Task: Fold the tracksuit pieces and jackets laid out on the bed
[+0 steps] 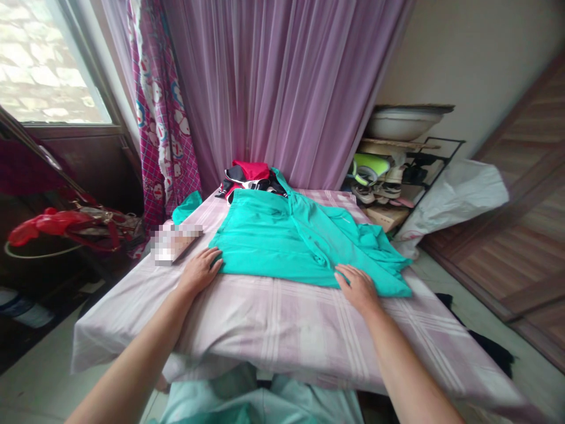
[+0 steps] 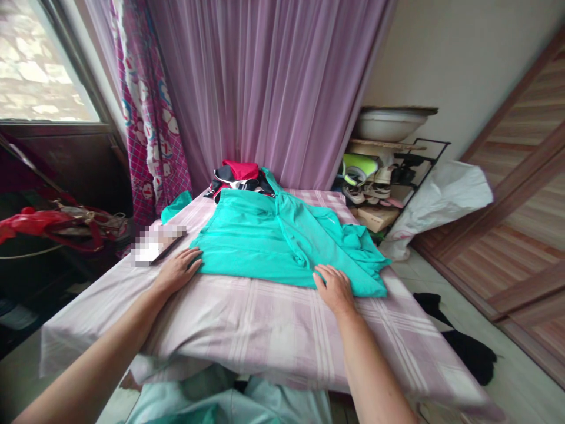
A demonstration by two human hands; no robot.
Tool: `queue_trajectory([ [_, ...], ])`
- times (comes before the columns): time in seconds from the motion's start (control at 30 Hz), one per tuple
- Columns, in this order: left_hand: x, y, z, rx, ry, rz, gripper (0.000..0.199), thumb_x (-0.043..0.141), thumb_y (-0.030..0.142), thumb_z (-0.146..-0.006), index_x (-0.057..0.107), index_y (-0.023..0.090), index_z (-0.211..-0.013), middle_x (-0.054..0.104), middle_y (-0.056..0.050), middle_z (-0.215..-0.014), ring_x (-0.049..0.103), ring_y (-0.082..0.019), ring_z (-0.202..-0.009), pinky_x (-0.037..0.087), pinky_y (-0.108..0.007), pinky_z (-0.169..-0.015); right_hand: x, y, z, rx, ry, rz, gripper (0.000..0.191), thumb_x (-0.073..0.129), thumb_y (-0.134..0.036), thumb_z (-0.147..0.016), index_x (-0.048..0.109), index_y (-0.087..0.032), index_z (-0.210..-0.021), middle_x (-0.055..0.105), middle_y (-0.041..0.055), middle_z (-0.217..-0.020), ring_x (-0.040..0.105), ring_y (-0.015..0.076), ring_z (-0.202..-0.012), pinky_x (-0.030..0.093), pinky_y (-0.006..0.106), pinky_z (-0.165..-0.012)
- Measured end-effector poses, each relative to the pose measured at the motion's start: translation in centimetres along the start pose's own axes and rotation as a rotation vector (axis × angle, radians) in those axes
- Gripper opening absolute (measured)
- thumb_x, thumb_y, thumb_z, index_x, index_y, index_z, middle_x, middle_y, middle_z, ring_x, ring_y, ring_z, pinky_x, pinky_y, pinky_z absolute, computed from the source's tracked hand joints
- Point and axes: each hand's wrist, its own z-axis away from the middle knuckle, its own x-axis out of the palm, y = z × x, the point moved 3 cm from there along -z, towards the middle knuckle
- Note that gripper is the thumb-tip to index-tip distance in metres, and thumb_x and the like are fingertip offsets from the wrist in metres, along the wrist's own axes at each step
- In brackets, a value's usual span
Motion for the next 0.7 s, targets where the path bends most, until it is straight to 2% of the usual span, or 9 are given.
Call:
queue_trajectory([
  [0.23,0.3,-0.8,0.4,0.011,-0.023,-0.021,0.065,0.024,0.058,-0.096,0.059,0.019,-0.134,0.057,-0.008,-0.143,0.045,-0.025,-0.138,0.031,-0.042,-0.119,-0.4,-1.1,0.7,0.004,-0.039,0.1,0.038,0.044,-0.032,-0.096,0.066,-0.023,-0.125,0.065,0.0092,-0.133,0.055,0.0254,-0.126,0.038,0.047,-0.106],
  [0.4,0.1,-0.7,1.1,0.002,-0.042,-0.046,0.066,0.024,0.058,-0.096,0.056,0.018,-0.138,0.052,-0.01,-0.148,0.041,-0.026,-0.141,0.027,-0.043,-0.121,-0.9,-1.8,1.3,0.029,-0.106,0.171,0.044,0.043,-0.037,-0.097,0.058,-0.024,-0.137,0.054,0.0102,-0.145,0.046,0.0269,-0.135,0.032,0.05,-0.11],
  [0.6,-0.2,-0.6,2.2,-0.207,-0.014,-0.175,0.072,0.029,0.06,-0.094,0.039,0.016,-0.15,0.033,-0.016,-0.159,0.03,-0.036,-0.146,0.032,-0.054,-0.114,-1.3,-2.3,1.4,0.046,-0.142,0.204,0.047,0.041,-0.04,-0.098,0.054,-0.025,-0.141,0.048,0.0107,-0.15,0.041,0.0266,-0.139,0.03,0.051,-0.111],
  [0.7,-0.3,-0.5,2.5,-0.263,-0.009,-0.198,0.077,0.029,0.062,-0.093,0.034,0.014,-0.153,0.029,-0.021,-0.16,0.033,-0.038,-0.144,0.033,-0.054,-0.112,-1.4,-2.4,1.4,0.048,-0.152,0.212,0.048,0.041,-0.041,-0.099,0.053,-0.026,-0.142,0.048,0.0106,-0.15,0.041,0.0261,-0.139,0.029,0.05,-0.112],
])
